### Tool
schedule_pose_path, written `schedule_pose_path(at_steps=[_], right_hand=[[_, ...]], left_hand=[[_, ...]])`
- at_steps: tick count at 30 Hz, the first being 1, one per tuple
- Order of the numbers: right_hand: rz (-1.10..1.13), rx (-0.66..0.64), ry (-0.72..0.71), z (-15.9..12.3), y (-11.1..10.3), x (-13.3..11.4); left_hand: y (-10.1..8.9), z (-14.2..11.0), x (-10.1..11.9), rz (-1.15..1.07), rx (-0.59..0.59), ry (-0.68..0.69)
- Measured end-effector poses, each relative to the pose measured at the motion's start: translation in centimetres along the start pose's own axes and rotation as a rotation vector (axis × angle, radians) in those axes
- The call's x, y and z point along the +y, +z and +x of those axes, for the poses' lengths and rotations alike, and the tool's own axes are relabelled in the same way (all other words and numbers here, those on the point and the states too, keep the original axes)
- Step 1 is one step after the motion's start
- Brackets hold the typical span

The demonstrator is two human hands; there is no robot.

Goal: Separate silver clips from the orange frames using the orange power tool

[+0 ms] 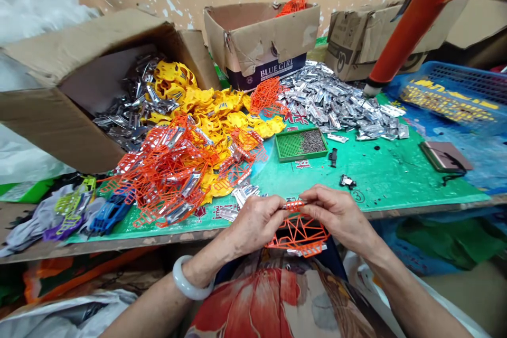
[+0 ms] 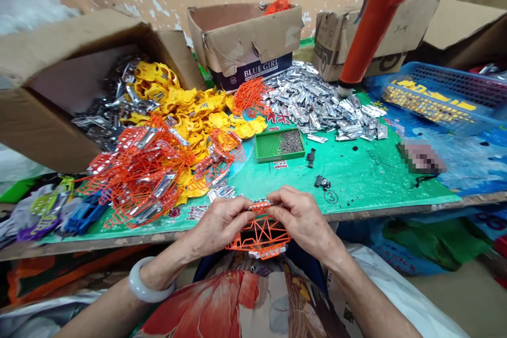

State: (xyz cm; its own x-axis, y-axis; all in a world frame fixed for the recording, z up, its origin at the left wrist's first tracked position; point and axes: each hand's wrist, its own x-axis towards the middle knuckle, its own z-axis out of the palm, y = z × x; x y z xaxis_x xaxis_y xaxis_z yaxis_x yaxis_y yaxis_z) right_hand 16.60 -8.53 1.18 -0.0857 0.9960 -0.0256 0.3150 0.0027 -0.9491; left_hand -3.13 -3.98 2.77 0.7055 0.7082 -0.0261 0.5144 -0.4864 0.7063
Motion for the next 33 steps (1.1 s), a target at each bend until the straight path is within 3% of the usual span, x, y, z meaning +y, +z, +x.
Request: schedule_pose_path(at_steps=[7, 15, 21, 29, 33], right_hand=[[-0.081, -0.067, -0.053, 0.0, -0.5, -0.4], [-0.22, 0.001, -0.075, -0.5, -0.4, -0.5], [-0.273, -0.053, -0.114, -0.1, -0.9, 0.8], [-0.227, -0.043, -0.081, 0.7, -0.3, 0.1], [-0.258, 0.01, -0.149, 0.9, -0.4, -1.0]], left_hand=[[0.2, -0.2, 0.1, 0.072, 0.038, 0.015], [0.7, 0.0, 0.4, 0.206, 0.035, 0.053], [0.8, 0.3, 0.7, 0.252, 0.064, 0.116], [-1.5, 0.8, 0.3, 0.144, -0.065, 0.043], [-2.3, 1.2, 0.5, 0.291, -0.075, 0.072]])
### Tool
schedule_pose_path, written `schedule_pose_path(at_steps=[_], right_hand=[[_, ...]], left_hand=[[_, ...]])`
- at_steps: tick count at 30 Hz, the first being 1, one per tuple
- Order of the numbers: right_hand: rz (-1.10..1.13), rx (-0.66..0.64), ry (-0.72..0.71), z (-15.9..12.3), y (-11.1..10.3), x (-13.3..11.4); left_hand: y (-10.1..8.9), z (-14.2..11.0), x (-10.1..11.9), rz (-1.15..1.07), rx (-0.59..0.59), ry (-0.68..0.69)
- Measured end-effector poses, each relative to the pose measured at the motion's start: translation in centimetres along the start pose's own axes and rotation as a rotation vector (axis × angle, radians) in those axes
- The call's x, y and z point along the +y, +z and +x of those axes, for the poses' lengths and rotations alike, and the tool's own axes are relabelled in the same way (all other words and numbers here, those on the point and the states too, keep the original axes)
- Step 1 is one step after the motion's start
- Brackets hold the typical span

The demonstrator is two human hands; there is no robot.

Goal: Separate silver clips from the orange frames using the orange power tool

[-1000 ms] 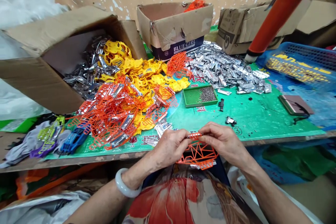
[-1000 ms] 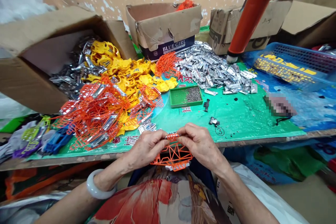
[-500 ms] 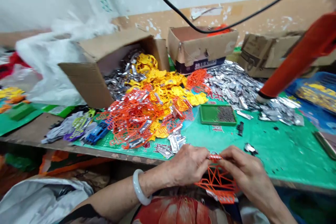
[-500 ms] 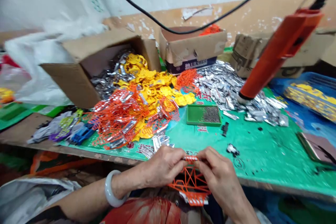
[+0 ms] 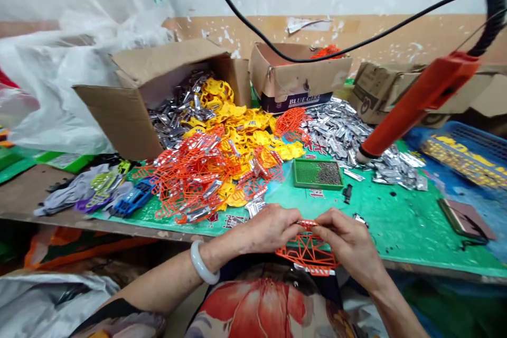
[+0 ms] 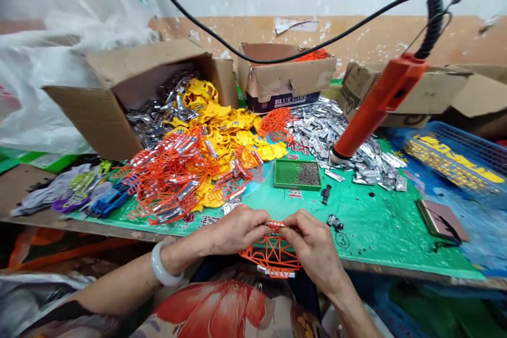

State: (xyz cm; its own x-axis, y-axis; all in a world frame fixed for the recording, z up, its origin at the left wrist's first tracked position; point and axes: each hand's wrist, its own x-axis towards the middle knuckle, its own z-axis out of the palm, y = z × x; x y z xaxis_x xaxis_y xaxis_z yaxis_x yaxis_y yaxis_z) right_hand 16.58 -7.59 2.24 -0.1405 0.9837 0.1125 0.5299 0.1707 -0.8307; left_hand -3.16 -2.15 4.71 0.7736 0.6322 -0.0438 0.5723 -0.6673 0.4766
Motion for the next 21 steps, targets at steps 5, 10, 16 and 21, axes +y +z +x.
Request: schedule_pose_path(at_steps=[5, 10, 16, 21], right_hand=[[-0.055, 0.039, -0.099, 0.4, -0.4, -0.8], [-0.093, 0.066, -0.17, 1.6, -0.9, -0.4], [-0.071, -0.021, -0.158, 2.3, -1.9, 0.1], [-0.171, 0.007, -0.245, 1.9, -1.8, -0.6]], left_hand=[[0.6, 0.0, 0.1, 0.255, 0.136, 0.126], [1.5, 0.9, -0.8, 0.242, 0.297, 0.152], [1.2, 1.6, -1.7, 0.201, 0.343, 0.299], [1.1, 2.0, -2.4, 0.187, 0.343, 0.328]])
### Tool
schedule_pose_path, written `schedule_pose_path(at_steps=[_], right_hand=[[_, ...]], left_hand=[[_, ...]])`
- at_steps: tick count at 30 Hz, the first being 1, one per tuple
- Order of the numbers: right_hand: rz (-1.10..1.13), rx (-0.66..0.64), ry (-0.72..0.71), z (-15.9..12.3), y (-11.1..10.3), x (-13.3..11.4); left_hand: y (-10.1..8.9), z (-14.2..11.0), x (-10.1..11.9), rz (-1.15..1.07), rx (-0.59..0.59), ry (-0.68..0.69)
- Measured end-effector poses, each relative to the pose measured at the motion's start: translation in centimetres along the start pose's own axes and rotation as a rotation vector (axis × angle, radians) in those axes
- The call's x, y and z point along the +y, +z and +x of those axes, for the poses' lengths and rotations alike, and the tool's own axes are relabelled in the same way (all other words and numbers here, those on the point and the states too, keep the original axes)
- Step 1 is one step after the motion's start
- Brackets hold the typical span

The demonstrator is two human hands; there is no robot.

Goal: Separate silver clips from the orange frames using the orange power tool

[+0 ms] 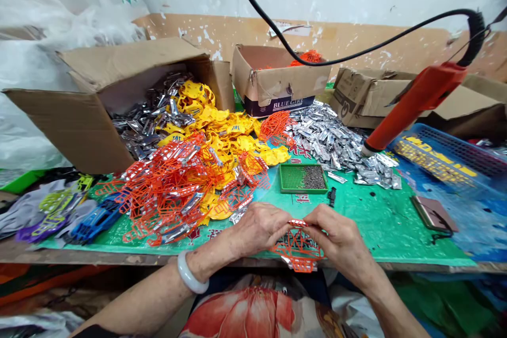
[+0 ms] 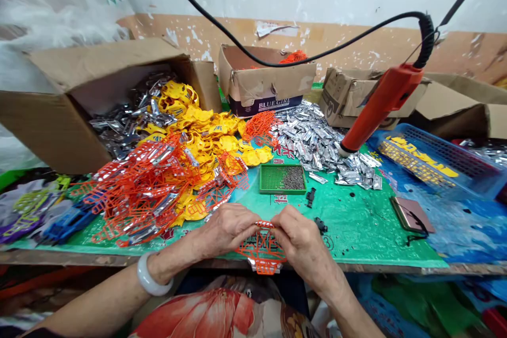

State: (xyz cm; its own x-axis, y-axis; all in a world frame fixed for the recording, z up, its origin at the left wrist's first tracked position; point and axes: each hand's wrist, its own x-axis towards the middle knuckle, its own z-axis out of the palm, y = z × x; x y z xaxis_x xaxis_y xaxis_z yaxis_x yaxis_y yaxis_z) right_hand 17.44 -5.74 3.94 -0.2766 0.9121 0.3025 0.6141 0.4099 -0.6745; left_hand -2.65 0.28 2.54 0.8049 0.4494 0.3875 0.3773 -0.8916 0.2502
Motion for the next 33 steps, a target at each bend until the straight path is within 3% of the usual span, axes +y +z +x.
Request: schedule_pose_path(at_steps=[5, 9, 12, 15, 20, 26, 33], right_hand=[[-0.014, 0.097, -0.033, -0.3, 0.2, -0.5], [0.012, 0.152, 0.021, -0.7, 0.7, -0.3], [0.089, 0.204, 0.144, -1.0, 1.3, 0.1], [0.311, 0.236, 0.324, -1.1, 1.7, 0.4], [0.615, 0.151, 0.537, -1.0, 1.1, 0.7], [0.585, 0.175, 0.521, -1.1, 0.9, 0.8], [0.212, 0.173, 0.327, -1.2, 1.0, 0.2]], left_hand=[[0.0, 0.1, -0.3, -0.114, 0.033, 0.001], [-0.1, 0.0, -0.2, -0.149, 0.013, -0.023], [-0.2, 0.0, -0.1, -0.168, -0.026, -0.071], [-0.4, 0.2, 0.0, -0.208, -0.103, -0.139], [-0.6, 0.8, 0.2, -0.345, -0.213, -0.287], [-0.2, 0.7, 0.2, -0.415, -0.264, -0.345], [0.7, 0.9, -0.2, -0.429, -0.277, -0.319]])
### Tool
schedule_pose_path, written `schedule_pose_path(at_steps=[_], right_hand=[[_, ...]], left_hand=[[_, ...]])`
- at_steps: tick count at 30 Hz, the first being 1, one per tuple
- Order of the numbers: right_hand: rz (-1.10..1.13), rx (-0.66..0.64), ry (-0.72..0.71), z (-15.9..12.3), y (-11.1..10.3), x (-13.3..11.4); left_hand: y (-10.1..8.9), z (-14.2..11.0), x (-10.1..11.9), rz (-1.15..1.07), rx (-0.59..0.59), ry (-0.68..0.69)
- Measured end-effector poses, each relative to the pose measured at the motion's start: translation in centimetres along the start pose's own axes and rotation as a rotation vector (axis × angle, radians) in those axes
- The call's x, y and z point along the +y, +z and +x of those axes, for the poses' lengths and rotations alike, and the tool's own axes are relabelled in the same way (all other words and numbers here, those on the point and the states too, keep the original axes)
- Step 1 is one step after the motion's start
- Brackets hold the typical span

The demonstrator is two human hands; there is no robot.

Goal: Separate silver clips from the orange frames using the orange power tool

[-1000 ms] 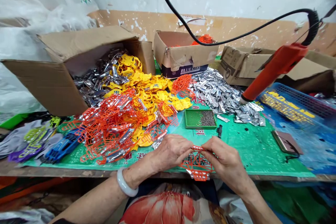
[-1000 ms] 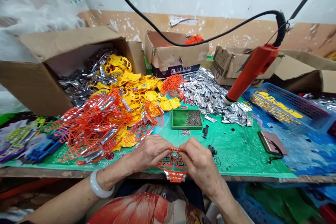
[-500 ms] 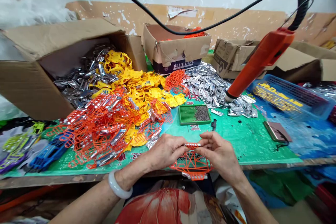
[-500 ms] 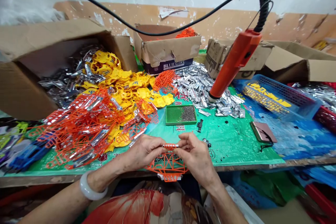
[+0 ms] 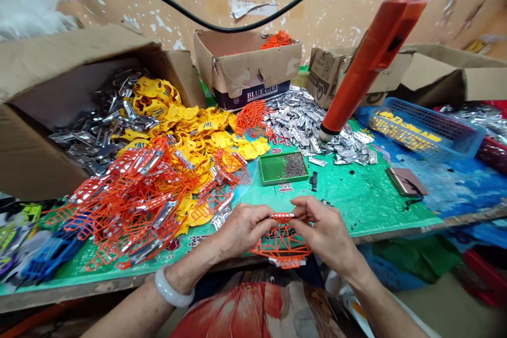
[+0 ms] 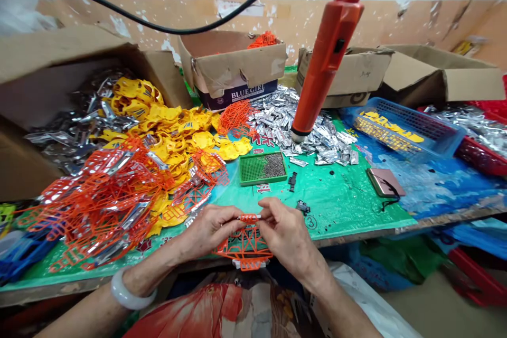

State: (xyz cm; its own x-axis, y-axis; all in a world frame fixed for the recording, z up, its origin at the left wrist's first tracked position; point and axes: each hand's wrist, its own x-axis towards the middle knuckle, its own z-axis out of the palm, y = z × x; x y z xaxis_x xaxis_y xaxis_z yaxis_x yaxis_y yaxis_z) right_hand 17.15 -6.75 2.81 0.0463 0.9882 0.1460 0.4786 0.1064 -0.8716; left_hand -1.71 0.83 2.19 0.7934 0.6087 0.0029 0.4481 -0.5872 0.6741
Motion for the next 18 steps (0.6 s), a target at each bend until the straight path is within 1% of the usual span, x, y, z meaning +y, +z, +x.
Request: schedule_pose_path(at_steps=[2, 3, 4, 6, 7, 8, 9, 10, 12, 13, 14, 15, 16, 18], right_hand=[[-0.107, 0.056, -0.117, -0.2, 0.1, 0.0], [-0.159, 0.091, -0.176, -0.2, 0.1, 0.2], [-0.217, 0.133, -0.236, -0.3, 0.1, 0.3], [-0.347, 0.234, -0.349, -0.2, 0.1, 0.7], [-0.414, 0.282, -0.401, -0.2, 0.1, 1.0], [-0.475, 0.32, -0.449, -0.2, 0.1, 1.2], [-0.525, 0.34, -0.493, -0.2, 0.1, 1.5], [-0.564, 0.343, -0.537, -0.3, 0.2, 1.7], [-0.598, 0.309, -0.632, -0.5, 0.4, 2.0], [-0.6, 0.275, -0.681, -0.6, 0.5, 2.1], [-0.6, 0.24, -0.73, -0.8, 0.6, 2.1], [-0.606, 0.208, -0.779, -0.9, 0.7, 2.0], [-0.62, 0.177, -0.829, -1.1, 0.8, 1.9], [-0.671, 0.124, -0.908, -1.2, 0.8, 1.5]], left_hand=[[-0.3, 0.3, 0.0, 0.016, 0.023, 0.037], [-0.5, 0.4, 0.2, 0.033, 0.062, 0.058], [-0.7, 0.4, 0.4, 0.055, 0.122, 0.076], [-1.0, 0.0, 1.3, 0.081, 0.3, 0.086], [-1.0, -0.3, 1.8, 0.061, 0.386, 0.066], [-0.9, -0.6, 2.5, -0.003, 0.451, 0.031], [-0.7, -0.9, 3.2, -0.123, 0.474, -0.027], [-0.4, -1.1, 3.8, -0.302, 0.416, -0.106], [0.6, -1.2, 4.8, -0.769, 0.199, -0.262], [1.1, -1.1, 5.2, -1.004, 0.158, -0.311], [1.6, -0.9, 5.3, -1.193, 0.153, -0.334], [2.1, -0.6, 5.4, -1.327, 0.175, -0.346], [2.5, -0.3, 5.3, -1.403, 0.224, -0.366], [3.0, 0.1, 5.0, -1.405, 0.307, -0.425]])
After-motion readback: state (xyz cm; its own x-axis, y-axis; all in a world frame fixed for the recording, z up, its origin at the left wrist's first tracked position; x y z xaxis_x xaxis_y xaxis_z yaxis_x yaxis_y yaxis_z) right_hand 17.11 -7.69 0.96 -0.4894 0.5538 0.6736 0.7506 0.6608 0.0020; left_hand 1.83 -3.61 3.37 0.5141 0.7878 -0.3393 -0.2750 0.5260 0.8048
